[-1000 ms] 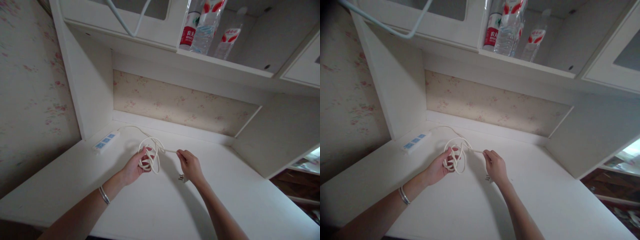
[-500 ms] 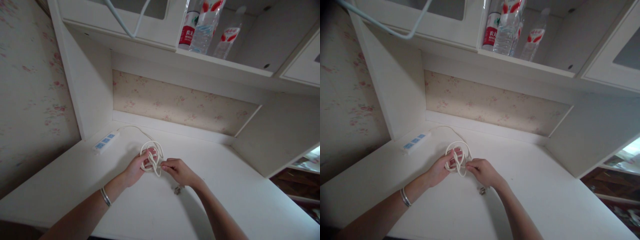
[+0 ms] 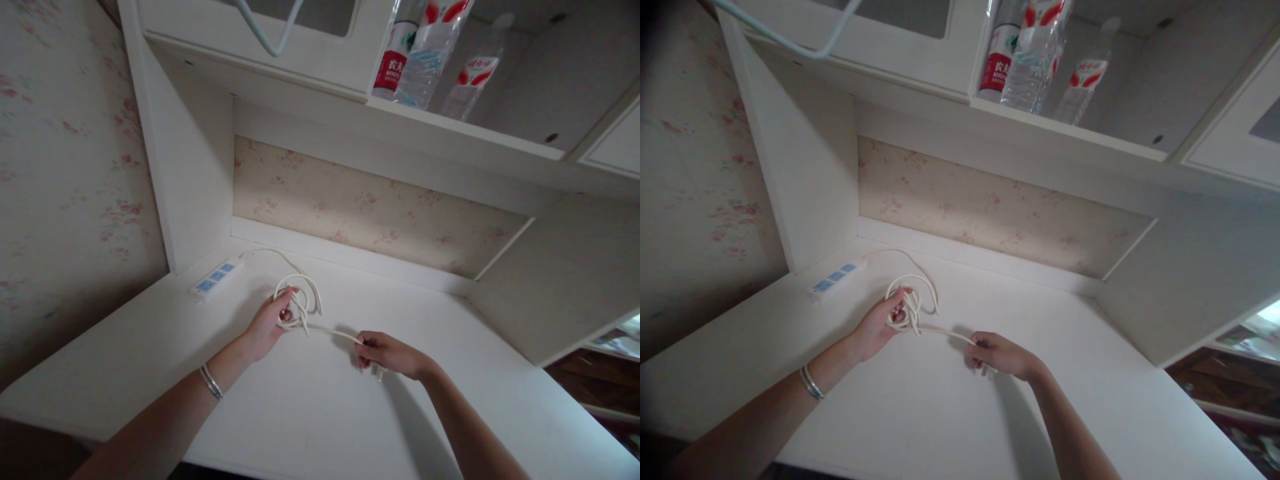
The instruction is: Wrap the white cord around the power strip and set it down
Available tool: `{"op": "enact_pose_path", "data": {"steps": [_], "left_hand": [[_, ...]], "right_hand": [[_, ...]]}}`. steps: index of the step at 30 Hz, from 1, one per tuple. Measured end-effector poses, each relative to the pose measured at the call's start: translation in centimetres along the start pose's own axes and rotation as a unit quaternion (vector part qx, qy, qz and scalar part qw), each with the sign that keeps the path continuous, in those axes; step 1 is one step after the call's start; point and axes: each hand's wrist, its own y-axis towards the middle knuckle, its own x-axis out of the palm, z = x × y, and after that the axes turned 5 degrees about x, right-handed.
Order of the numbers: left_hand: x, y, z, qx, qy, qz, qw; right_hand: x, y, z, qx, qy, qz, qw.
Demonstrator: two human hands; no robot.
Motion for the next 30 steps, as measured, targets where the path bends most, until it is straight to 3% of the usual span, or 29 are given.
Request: {"op": "enact_pose_path", "data": {"steps": [4, 8, 12, 20, 28, 30], "left_hand": [[0.3, -0.2, -0.5, -0.023, 0.027, 0.002, 0.999], [0.4, -0.4, -0.8, -0.044, 0.087, 0.001, 0.995], [0.8, -0.8, -1.1, -0.066, 0.117, -0.047, 0.99], [0.5, -0.6, -1.4, -0.02, 0.217, -0.016, 0.976], [-0.4, 0.1, -1.8, 0.003, 0.208, 0.059, 0.976], [-0.4, 0.1, -1.7, -0.006, 0.197, 0.078, 0.977]], "right_hand": [[-1.2, -1.3, 1.1, 0.031, 0.017, 0.06, 0.998], [-1.6, -1.3, 0.3, 0.007, -0.027, 0.132, 0.991], [-0.5, -0.2, -1.9, -0.078, -0.069, 0.119, 0.987], [2.4, 3.3, -4.9, -0.146, -0.131, 0.09, 0.976], [1.8, 4.6, -5.2, -0.122, -0.301, 0.092, 0.941], [2.5, 4.0, -5.9, -0.108, -0.359, 0.138, 0.917]]}}
